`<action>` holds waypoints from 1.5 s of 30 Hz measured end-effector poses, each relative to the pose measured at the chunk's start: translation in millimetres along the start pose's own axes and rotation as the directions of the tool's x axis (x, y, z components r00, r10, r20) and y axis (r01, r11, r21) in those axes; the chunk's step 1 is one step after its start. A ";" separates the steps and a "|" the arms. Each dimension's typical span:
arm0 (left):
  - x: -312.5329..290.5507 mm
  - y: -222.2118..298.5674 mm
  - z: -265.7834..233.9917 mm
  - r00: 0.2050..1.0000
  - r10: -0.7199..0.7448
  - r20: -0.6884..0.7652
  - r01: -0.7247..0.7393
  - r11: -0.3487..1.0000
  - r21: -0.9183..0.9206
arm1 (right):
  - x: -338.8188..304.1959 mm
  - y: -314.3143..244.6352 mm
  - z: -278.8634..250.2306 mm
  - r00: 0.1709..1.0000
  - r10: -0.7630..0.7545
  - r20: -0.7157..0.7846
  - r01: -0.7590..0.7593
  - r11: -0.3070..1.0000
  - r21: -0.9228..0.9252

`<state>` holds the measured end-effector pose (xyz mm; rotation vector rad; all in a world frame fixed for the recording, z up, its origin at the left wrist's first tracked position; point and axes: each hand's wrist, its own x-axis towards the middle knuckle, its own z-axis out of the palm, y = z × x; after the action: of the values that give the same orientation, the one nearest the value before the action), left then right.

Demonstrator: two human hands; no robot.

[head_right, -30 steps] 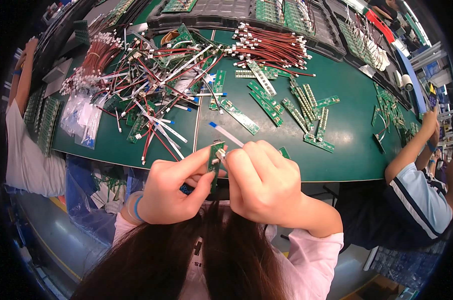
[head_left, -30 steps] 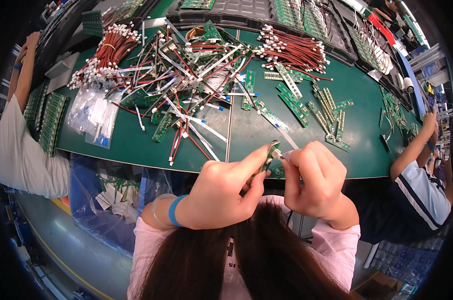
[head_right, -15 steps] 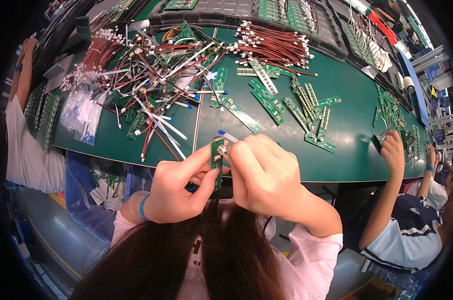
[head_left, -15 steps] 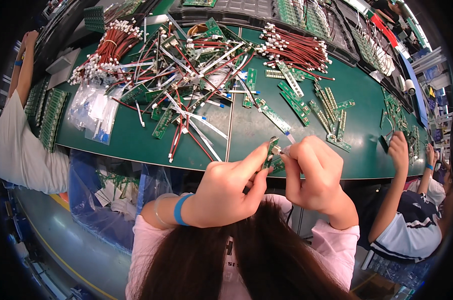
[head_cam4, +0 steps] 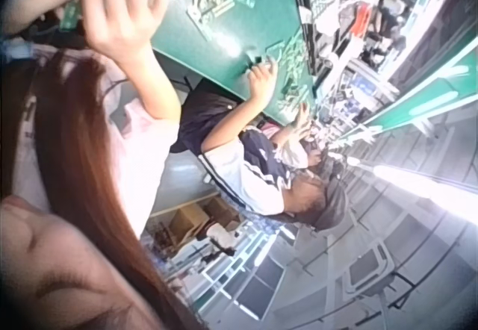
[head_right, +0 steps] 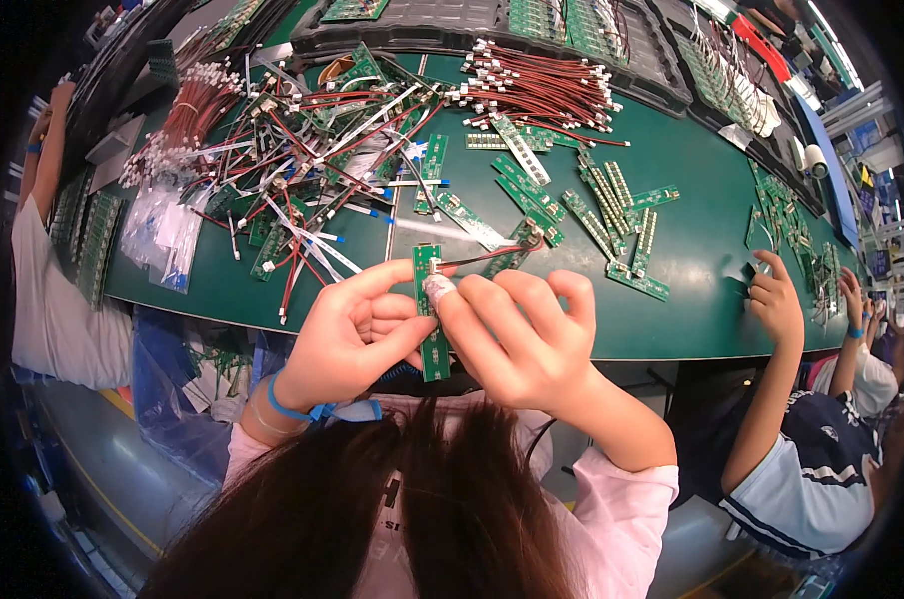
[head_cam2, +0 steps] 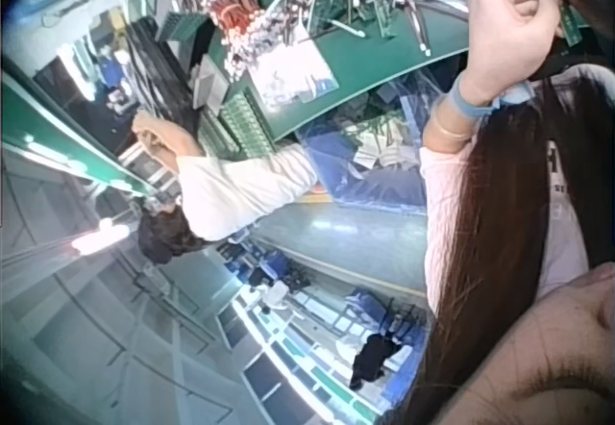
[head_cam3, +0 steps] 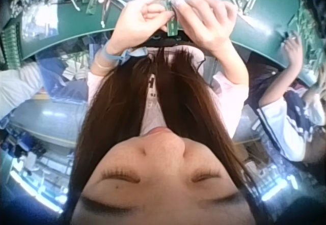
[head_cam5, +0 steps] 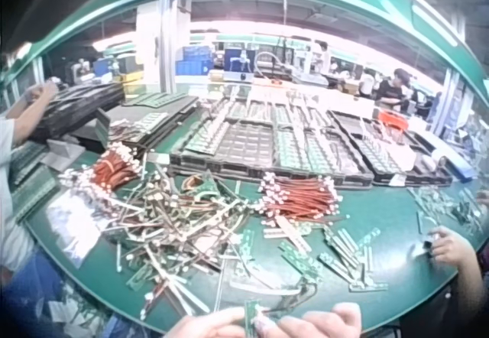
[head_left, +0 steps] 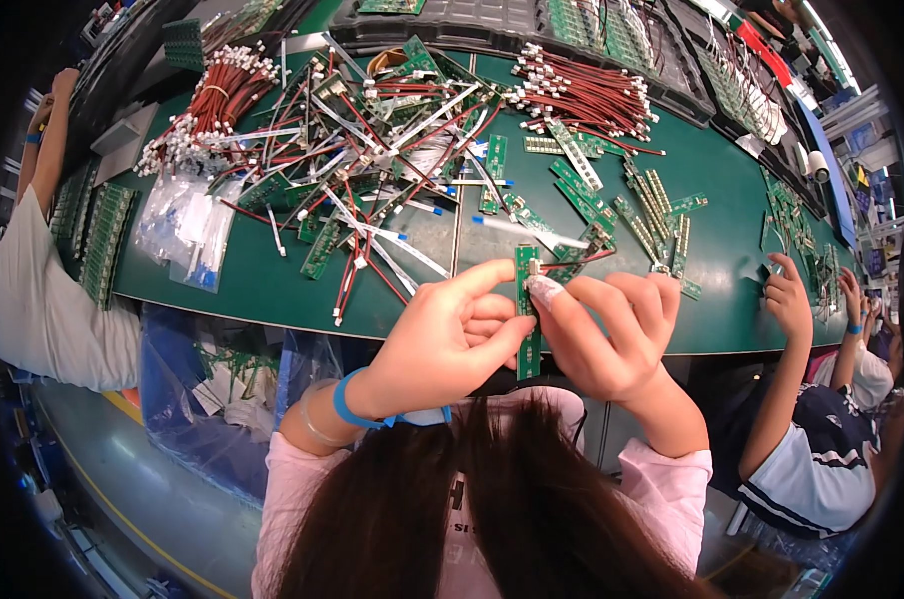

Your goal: The person assembles small electronic circuit boards by hand, plugging wire harness connectors into the boards.

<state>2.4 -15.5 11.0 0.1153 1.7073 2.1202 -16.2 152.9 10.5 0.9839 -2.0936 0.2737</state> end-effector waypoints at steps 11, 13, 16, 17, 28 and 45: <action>-4.8 -3.7 6.2 0.985 0.174 -0.001 -0.165 0.937 0.310 | 3.9 -3.6 -3.9 0.998 0.058 -0.013 -0.058 0.998 0.013; -4.7 -1.2 7.5 0.997 0.080 0.014 -0.081 0.955 0.285 | 4.0 -4.8 -9.7 0.992 0.110 0.056 -0.112 0.993 0.041; -3.2 -2.9 11.1 0.994 0.107 -0.012 -0.105 0.987 0.121 | -0.3 -2.6 -5.0 0.999 0.053 -0.003 -0.053 0.999 -0.012; -3.1 -3.0 11.5 0.991 0.133 -0.013 -0.129 0.978 0.163 | -0.3 -2.0 -4.8 0.999 0.054 -0.002 -0.054 0.998 -0.009; -4.2 10.8 6.4 0.958 0.280 0.060 -0.282 0.891 0.357 | 14.5 19.1 -48.5 0.833 0.549 -0.062 -0.456 0.746 0.485; -9.7 20.2 -19.6 0.726 0.635 -0.265 -0.437 0.722 0.536 | -16.1 49.6 42.1 0.779 -0.626 0.046 -0.478 -0.544 0.689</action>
<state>-0.3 -40.3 27.3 0.3496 2.7059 2.2128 -69.9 174.9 -23.0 2.7420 -1.3014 2.7100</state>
